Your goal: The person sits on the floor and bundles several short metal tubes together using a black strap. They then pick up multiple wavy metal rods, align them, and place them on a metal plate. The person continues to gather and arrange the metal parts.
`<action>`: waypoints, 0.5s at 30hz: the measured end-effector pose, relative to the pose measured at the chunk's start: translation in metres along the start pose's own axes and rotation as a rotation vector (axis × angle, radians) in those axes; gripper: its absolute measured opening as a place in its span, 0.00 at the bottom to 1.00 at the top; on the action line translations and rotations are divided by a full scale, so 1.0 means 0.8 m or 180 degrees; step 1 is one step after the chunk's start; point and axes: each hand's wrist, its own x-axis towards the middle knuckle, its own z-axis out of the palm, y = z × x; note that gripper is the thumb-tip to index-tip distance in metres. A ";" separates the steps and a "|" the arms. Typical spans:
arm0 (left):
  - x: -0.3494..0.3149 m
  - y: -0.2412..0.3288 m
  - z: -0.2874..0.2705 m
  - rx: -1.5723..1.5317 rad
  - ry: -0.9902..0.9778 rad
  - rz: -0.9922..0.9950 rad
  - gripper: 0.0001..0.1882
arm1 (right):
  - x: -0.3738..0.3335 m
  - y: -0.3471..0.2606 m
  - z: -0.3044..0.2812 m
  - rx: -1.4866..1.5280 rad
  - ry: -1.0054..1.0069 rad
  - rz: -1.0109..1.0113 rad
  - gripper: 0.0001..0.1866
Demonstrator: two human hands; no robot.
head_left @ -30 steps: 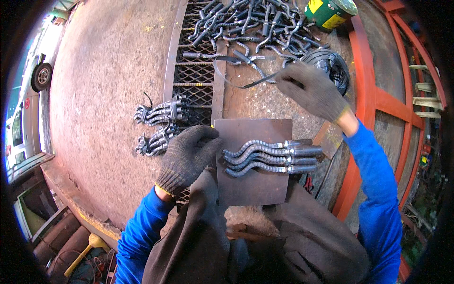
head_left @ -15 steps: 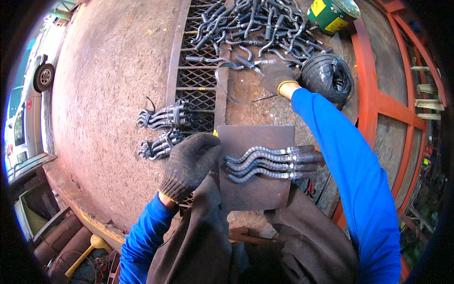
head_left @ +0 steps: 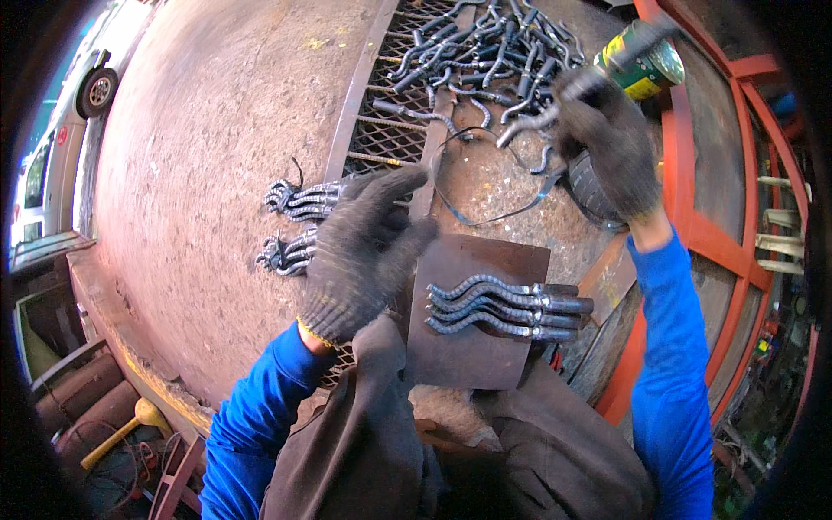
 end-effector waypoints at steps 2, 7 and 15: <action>-0.005 0.023 0.009 -0.0410 -0.0104 0.0152 0.25 | -0.041 -0.024 0.011 0.0280 -0.0156 0.0153 0.15; -0.027 0.032 0.022 -0.0216 -0.0796 0.0357 0.21 | -0.149 -0.032 0.040 0.0672 -0.0331 0.0804 0.20; -0.068 0.021 -0.016 -0.1115 -0.2479 -0.0890 0.16 | -0.255 -0.055 -0.018 -0.0645 -0.0431 0.1279 0.28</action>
